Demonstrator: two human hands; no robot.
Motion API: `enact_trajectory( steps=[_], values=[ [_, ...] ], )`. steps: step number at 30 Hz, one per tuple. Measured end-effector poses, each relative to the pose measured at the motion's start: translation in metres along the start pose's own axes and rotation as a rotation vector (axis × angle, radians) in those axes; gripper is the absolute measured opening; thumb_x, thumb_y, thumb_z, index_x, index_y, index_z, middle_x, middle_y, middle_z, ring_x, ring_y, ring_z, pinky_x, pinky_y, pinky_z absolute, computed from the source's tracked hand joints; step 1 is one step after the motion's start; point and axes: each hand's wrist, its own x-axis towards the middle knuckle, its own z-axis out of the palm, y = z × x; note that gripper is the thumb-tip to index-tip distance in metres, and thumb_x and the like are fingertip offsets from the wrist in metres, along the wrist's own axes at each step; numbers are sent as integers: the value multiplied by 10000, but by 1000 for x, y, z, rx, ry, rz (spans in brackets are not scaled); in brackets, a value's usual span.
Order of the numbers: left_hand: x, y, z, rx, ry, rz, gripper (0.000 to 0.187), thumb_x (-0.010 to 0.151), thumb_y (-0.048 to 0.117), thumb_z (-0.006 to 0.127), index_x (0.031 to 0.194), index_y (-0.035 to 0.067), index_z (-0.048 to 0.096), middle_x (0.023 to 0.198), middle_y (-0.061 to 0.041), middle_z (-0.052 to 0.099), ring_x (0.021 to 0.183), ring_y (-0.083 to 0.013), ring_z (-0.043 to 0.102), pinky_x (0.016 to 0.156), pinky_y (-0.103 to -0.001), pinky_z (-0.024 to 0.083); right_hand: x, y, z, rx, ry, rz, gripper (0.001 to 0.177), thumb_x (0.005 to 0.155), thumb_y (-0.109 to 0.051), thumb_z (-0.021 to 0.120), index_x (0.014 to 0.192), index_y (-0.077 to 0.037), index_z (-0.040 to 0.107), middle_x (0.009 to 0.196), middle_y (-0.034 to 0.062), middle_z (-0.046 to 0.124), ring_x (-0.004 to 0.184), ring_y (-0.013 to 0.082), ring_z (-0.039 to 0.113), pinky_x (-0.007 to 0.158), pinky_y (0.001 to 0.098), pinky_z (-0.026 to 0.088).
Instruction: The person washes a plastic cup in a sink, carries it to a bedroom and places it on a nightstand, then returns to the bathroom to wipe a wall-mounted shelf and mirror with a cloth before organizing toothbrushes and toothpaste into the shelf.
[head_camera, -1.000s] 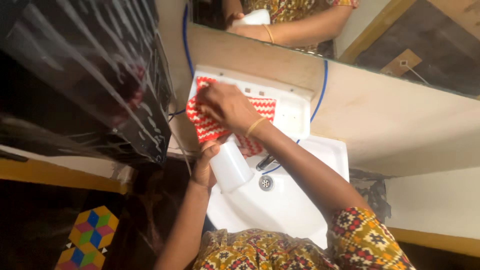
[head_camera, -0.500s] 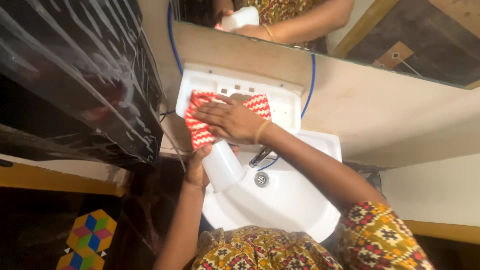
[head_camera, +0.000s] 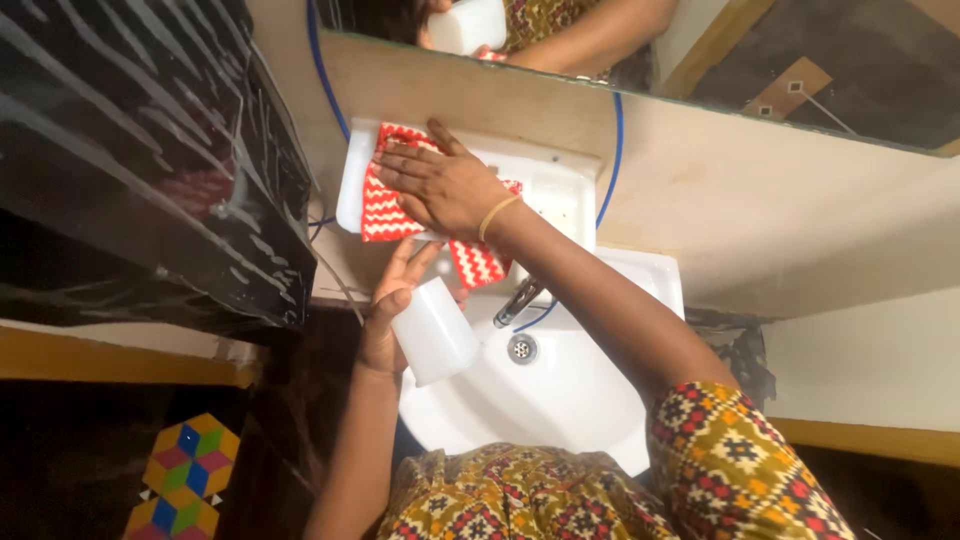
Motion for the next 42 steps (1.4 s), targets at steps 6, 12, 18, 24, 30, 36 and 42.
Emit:
enact_trajectory(
  steps=[6,12,18,24,30,36,42],
  values=[
    [1,1,-5,14,71,-23,1218,784,487,778,1639,44,33,1656,-233,265,1082,-328,676,914,-446,589,-45,15,-8,-51,58,51,561,1057,-347,448,1571,-121,438,1589,70,455,1499,202,373,1262,567,119],
    [2,6,1,16,1,22,1228,846,492,767,1691,-24,41,1698,-271,261,1095,-327,659,924,-430,579,-92,23,-27,-79,-2,171,555,1055,-340,418,1567,-125,421,1580,78,460,1452,217,411,1236,581,131],
    [-1,5,5,27,68,11,1201,831,492,737,1657,18,5,1670,-281,267,1104,-337,659,920,-440,583,-143,31,-32,-83,1,377,546,1043,-360,424,1536,-132,482,1529,97,510,1421,225,440,1221,542,194],
    [-1,-6,4,3,82,46,1163,867,501,696,1673,33,0,1681,-286,249,1131,-345,654,924,-465,582,-199,2,-39,-221,110,445,395,1032,-338,503,1305,-108,670,1371,60,654,1308,193,563,1206,519,290],
    [-4,-10,11,6,63,56,1115,879,500,680,1676,81,22,1695,-245,241,1117,-337,652,911,-462,581,-225,-19,-61,256,113,588,210,998,-221,593,1078,-57,696,1006,114,689,978,306,651,906,431,524],
    [-5,-22,20,-12,12,-8,1102,883,451,704,1677,78,37,1667,-251,294,1094,-340,661,909,-463,582,-206,-6,-107,1140,584,596,221,1021,-76,596,1208,-24,704,1077,113,752,965,337,694,884,374,509],
    [3,-25,21,9,-7,-30,1137,871,421,719,1658,80,-26,1637,-243,337,1092,-357,668,909,-467,585,-163,-39,-74,96,641,696,317,994,-178,643,1308,-131,650,1245,112,641,1175,306,608,1054,417,475]
  ],
)
